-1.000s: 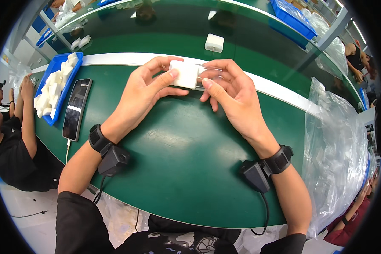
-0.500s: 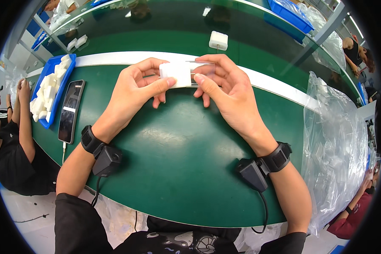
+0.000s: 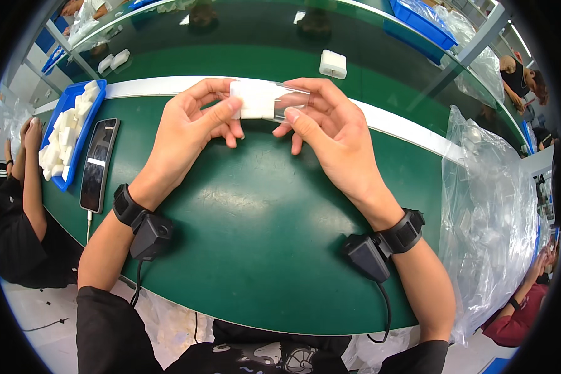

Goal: The person is assembling small white electronic adapter components on a factory production line.

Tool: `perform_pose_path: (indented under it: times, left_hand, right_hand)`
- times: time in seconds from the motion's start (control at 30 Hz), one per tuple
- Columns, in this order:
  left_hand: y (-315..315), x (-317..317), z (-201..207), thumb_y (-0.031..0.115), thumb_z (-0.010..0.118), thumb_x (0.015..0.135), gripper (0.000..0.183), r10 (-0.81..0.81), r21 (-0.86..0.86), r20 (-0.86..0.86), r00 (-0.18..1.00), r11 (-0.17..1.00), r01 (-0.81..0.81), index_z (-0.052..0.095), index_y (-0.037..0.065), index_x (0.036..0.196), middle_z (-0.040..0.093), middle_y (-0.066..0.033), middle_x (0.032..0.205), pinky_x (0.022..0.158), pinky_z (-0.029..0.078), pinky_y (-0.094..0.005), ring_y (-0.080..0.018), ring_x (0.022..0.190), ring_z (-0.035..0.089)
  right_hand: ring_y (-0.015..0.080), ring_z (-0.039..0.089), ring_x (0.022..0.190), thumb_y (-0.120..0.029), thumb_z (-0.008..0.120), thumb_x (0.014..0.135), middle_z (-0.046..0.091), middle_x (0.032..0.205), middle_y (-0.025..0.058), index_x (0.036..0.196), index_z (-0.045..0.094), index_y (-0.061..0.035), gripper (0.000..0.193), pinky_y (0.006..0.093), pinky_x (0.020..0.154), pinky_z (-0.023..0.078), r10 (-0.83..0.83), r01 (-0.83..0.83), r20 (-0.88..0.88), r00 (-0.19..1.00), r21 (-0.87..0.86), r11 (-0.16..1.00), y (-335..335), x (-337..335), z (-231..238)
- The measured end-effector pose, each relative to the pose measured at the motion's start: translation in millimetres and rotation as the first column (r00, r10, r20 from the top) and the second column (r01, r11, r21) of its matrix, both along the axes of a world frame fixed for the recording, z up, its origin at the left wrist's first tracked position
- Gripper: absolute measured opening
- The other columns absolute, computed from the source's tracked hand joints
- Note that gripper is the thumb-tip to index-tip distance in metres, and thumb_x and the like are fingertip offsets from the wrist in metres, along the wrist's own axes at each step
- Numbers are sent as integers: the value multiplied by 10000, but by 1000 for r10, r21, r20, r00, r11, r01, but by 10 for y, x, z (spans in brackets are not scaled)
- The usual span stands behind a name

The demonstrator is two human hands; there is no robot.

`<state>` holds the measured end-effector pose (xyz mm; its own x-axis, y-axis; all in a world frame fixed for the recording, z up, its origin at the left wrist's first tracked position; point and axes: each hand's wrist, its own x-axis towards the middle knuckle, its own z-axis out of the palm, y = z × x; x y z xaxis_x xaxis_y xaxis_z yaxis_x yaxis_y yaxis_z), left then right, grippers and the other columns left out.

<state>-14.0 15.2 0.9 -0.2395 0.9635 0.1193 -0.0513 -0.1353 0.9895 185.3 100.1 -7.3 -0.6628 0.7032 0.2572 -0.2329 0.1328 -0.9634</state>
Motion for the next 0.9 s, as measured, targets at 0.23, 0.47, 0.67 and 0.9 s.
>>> perform_pose_path:
  times: [0.23, 0.47, 0.67, 0.9]
  left_hand:
    - [-49, -65, 24, 89, 658, 949, 191, -75, -83, -111, 991, 994, 66, 599, -39, 1077, 657, -96, 905, 558, 524, -224, -131, 658, 652]
    - [-71, 8, 9, 14, 677, 912, 273, -131, 43, -82, 988, 990, 135, 585, -85, 1149, 653, -174, 1064, 629, 570, -274, -177, 746, 677]
    - [-100, 39, 62, -28, 669, 910, 226, -82, 129, -156, 984, 986, 103, 623, -80, 1125, 637, -144, 1102, 677, 599, -291, -214, 790, 705]
    - [-81, 48, 31, -65, 651, 897, 161, -76, 181, -172, 982, 978, 107, 676, -63, 1056, 625, -142, 1096, 696, 640, -304, -239, 806, 718]
  right_hand:
    - [142, 669, 850, -75, 584, 957, 655, 1103, 127, 1211, 541, 4, 270, 246, 656, 524, 34, -34, -2, 999, 16, 999, 19, -6, -34]
    - [138, 667, 792, -69, 603, 947, 686, 966, 97, 1166, 552, 5, 237, 271, 689, 555, 33, -40, 56, 998, 134, 990, -71, -40, -13]
    - [132, 658, 756, -107, 638, 947, 679, 927, 91, 1133, 593, 7, 223, 264, 686, 552, -5, -3, 46, 999, 167, 986, -87, -28, 12]
    - [128, 650, 683, -114, 642, 948, 674, 855, 89, 1113, 629, 9, 206, 250, 631, 534, -65, 44, 81, 995, 235, 971, -78, -21, -9]
